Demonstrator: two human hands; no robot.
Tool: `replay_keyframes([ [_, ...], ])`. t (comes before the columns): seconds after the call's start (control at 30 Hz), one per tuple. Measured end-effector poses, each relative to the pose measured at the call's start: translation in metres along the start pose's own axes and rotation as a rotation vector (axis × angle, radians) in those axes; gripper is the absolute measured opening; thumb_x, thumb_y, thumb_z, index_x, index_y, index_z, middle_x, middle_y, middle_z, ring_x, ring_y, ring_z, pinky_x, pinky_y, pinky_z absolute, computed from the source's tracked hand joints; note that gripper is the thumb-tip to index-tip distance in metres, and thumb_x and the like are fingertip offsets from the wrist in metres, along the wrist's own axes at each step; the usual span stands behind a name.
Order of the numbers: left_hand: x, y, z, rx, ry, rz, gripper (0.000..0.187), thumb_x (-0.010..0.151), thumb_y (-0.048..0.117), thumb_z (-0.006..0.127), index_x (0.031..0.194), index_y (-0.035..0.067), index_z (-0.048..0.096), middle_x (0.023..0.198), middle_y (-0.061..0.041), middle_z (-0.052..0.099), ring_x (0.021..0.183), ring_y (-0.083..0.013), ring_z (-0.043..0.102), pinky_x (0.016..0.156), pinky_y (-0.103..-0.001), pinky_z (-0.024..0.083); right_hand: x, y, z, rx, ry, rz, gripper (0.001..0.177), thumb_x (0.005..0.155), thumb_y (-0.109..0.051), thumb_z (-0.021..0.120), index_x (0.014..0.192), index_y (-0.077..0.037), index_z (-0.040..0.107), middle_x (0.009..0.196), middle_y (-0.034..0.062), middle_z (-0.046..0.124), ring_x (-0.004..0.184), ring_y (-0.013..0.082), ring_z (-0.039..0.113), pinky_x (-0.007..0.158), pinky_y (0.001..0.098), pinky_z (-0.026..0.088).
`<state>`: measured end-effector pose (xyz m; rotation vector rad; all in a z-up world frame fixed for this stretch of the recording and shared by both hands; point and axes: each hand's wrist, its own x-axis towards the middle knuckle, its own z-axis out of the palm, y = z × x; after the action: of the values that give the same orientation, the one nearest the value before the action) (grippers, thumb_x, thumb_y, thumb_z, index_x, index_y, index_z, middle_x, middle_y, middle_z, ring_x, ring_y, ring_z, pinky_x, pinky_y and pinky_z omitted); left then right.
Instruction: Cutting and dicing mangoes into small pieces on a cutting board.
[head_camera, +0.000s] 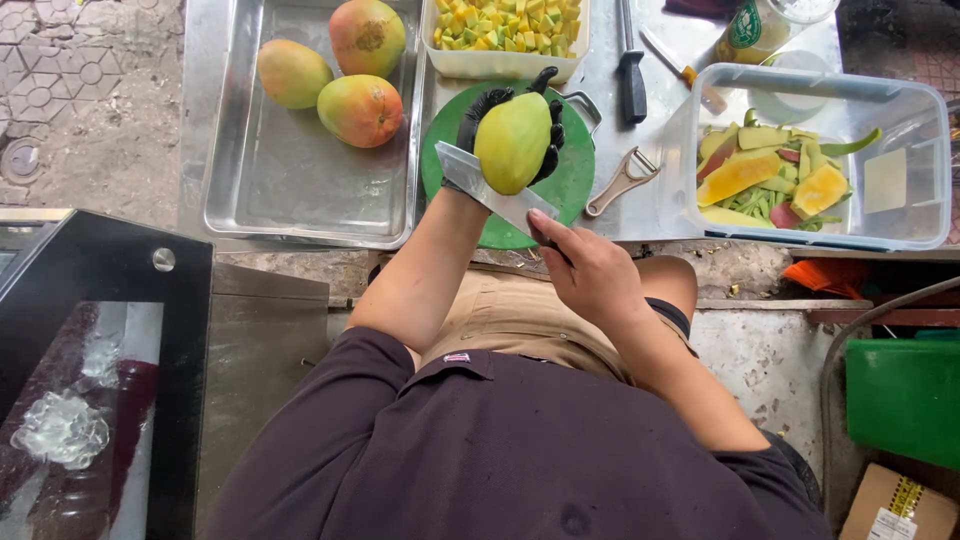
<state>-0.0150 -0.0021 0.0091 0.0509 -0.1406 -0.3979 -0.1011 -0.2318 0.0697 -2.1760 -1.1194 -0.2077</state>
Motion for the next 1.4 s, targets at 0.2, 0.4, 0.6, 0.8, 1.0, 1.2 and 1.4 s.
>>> replay_keyframes([
  [0.2, -0.011, 0.0, -0.015, 0.039, -0.049, 0.004, 0.059, 0.098, 0.036, 0.055, 0.153, 0.014, 0.049, 0.124, -0.017, 0.069, 0.102, -0.034, 0.068, 0.086, -0.046, 0.057, 0.013, 0.0, 0.013, -0.069, -0.026, 0.143, 0.045, 0.097, -0.015, 0.072, 0.141, -0.021, 0.064, 0.084, 0.012, 0.068, 0.075, 0.0325, 0.067, 0.069, 0.0439, 0.054],
  [0.4, -0.008, 0.006, -0.016, 0.099, -0.13, 0.028, 0.072, 0.103, 0.037, 0.055, 0.168, 0.016, 0.034, 0.131, -0.018, 0.067, 0.105, -0.0323, 0.068, 0.086, -0.044, 0.056, 0.006, 0.002, 0.004, 0.058, 0.02, 0.031, 0.045, 0.098, -0.013, 0.068, 0.141, -0.02, 0.059, 0.105, 0.0122, 0.074, 0.086, 0.0322, 0.071, 0.072, 0.0412, 0.057],
  [0.6, -0.013, -0.003, 0.0, 0.083, -0.062, 0.017, 0.078, 0.099, 0.04, 0.056, 0.167, 0.013, 0.027, 0.14, -0.019, 0.063, 0.129, -0.0406, 0.058, 0.116, -0.058, 0.043, 0.013, -0.001, 0.009, -0.015, -0.027, 0.047, 0.044, 0.097, -0.014, 0.07, 0.14, -0.018, 0.059, 0.098, 0.0104, 0.074, 0.082, 0.0327, 0.07, 0.069, 0.0434, 0.055],
  [0.8, -0.028, 0.0, 0.02, 0.216, -0.196, 0.027, 0.078, 0.104, 0.041, 0.053, 0.17, 0.011, 0.025, 0.149, -0.022, 0.058, 0.141, -0.0426, 0.049, 0.124, -0.058, 0.033, 0.007, 0.003, 0.01, -0.007, -0.01, 0.059, 0.045, 0.097, -0.013, 0.069, 0.14, -0.02, 0.059, 0.101, 0.0103, 0.074, 0.083, 0.0314, 0.071, 0.069, 0.0418, 0.056],
  [1.0, -0.023, -0.003, 0.018, 0.175, -0.207, 0.054, 0.07, 0.101, 0.04, 0.051, 0.161, 0.01, 0.035, 0.149, -0.024, 0.058, 0.141, -0.0433, 0.054, 0.125, -0.056, 0.037, 0.017, -0.003, 0.003, -0.023, 0.012, 0.071, 0.041, 0.096, -0.016, 0.07, 0.136, -0.019, 0.064, 0.108, 0.0112, 0.075, 0.088, 0.0326, 0.072, 0.074, 0.0426, 0.057],
  [1.2, -0.023, 0.005, -0.04, 0.282, -0.118, 0.446, 0.052, 0.107, 0.034, 0.048, 0.147, 0.001, 0.049, 0.14, -0.022, 0.064, 0.129, -0.0384, 0.062, 0.115, -0.053, 0.045, 0.019, 0.012, 0.012, -0.075, -0.082, 0.225, 0.041, 0.097, -0.023, 0.068, 0.138, -0.024, 0.065, 0.109, 0.0158, 0.075, 0.091, 0.0395, 0.07, 0.076, 0.0485, 0.056],
  [1.4, -0.012, 0.067, -0.12, 0.328, -0.103, 0.692, 0.043, 0.114, 0.028, 0.047, 0.139, -0.006, 0.056, 0.135, -0.022, 0.067, 0.121, -0.0344, 0.067, 0.107, -0.049, 0.051, 0.031, 0.026, 0.02, -0.121, -0.158, 0.192, 0.041, 0.102, -0.026, 0.064, 0.143, -0.025, 0.062, 0.102, 0.0164, 0.075, 0.087, 0.0386, 0.071, 0.073, 0.048, 0.055],
])
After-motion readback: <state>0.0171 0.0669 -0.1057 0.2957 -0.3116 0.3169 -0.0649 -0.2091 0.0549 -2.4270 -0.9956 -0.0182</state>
